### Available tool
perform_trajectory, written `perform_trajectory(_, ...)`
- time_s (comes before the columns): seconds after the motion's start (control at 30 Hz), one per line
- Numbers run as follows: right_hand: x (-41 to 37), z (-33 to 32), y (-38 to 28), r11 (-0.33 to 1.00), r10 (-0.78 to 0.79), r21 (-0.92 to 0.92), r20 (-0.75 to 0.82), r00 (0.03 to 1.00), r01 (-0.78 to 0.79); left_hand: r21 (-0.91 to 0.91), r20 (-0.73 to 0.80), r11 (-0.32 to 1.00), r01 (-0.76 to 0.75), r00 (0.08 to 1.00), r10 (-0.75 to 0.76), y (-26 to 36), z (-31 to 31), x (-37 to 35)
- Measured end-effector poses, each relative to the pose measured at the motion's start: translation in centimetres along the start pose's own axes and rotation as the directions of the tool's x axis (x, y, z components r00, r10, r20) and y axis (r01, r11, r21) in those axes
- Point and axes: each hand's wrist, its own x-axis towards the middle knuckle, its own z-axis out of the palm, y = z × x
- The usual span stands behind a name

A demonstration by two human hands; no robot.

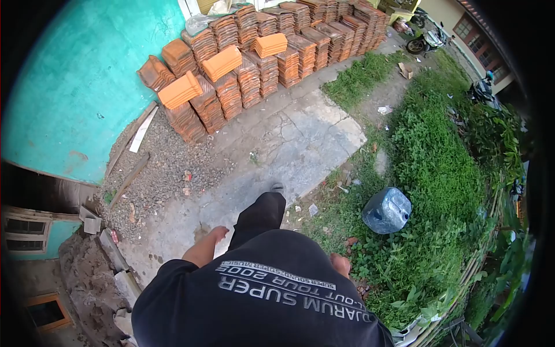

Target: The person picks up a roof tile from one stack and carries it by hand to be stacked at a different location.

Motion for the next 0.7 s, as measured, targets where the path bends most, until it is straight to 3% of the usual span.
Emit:
perform_trajectory(0.07, 3.7, -0.7, 1.7, 0.999, -0.031, -0.026, 0.039, 0.999, 0.032, 0.285, 0.282, 0.905, -0.316, 0.93, 0.236, -2.4, 3.7, 0.9)
perform_trajectory(0.1, 5.6, -1.2, 2.4, 0.998, -0.046, -0.044, 0.055, 0.997, 0.049, 0.475, 0.549, 0.527, -0.704, 0.706, 0.448, -3.4, 4.4, 2.5)
perform_trajectory(0.13, 7.0, -1.6, 2.8, 0.996, -0.061, -0.066, 0.065, 0.996, 0.065, 0.288, 0.45, 0.851, -0.439, 0.847, 0.284, -2.4, 4.6, 1.7)
perform_trajectory(0.17, 8.0, -1.7, 2.5, 0.993, -0.07, -0.086, 0.072, 0.995, 0.076, 0.069, 0.421, 0.984, -0.167, 0.899, 0.123, -1.3, 3.7, 1.4)
perform_trajectory(0.2, 8.7, -1.9, 1.9, 0.992, -0.074, -0.096, 0.075, 0.994, 0.081, -0.098, 0.423, 0.994, 0.045, 0.906, 0.001, -0.1, 2.5, 1.6)
perform_trajectory(0.27, 9.5, -1.8, -0.2, 0.991, -0.075, -0.109, 0.081, 0.994, 0.083, -0.161, 0.44, 0.978, 0.135, 0.897, -0.052, 1.1, -0.4, 3.3)
perform_trajectory(0.4, 9.8, -0.8, -5.9, 0.996, -0.05, -0.066, 0.064, 0.997, 0.054, -0.137, 0.369, 0.983, 0.118, 0.928, -0.06, 2.7, -9.1, 8.9)
perform_trajectory(0.47, 10.0, -0.2, -8.9, 0.999, -0.042, -0.022, 0.044, 0.998, 0.043, -0.101, 0.245, 0.993, 0.069, 0.969, -0.043, 3.5, -15.0, 12.4)
perform_trajectory(0.53, 10.2, 0.4, -12.1, 0.998, -0.042, 0.052, 0.014, 0.999, 0.041, -0.166, 0.022, 0.985, 0.04, 0.999, -0.037, 4.2, -21.1, 16.1)
perform_trajectory(0.57, 10.5, 0.9, -13.8, 0.994, -0.039, 0.103, -0.004, 0.999, 0.039, 0.231, -0.059, 0.959, -0.163, 0.982, 0.181, 4.0, -24.1, 18.2)
perform_trajectory(0.6, 10.7, 1.5, -16.0, 0.988, -0.039, 0.147, -0.021, 0.999, 0.041, -0.218, -0.196, 0.976, -0.015, 0.98, -0.029, 4.8, -27.0, 19.4)
perform_trajectory(0.63, 11.1, 1.9, -17.6, 0.984, -0.047, 0.17, -0.029, 0.998, 0.051, -0.633, -0.225, 0.77, 0.075, 0.934, -0.276, 6.5, -29.8, 20.5)
perform_trajectory(0.7, 12.4, 2.7, -20.2, 0.98, -0.076, 0.18, -0.03, 0.997, 0.08, -0.575, -0.356, 0.817, 0.052, 0.883, -0.307, 8.7, -35.3, 22.8)
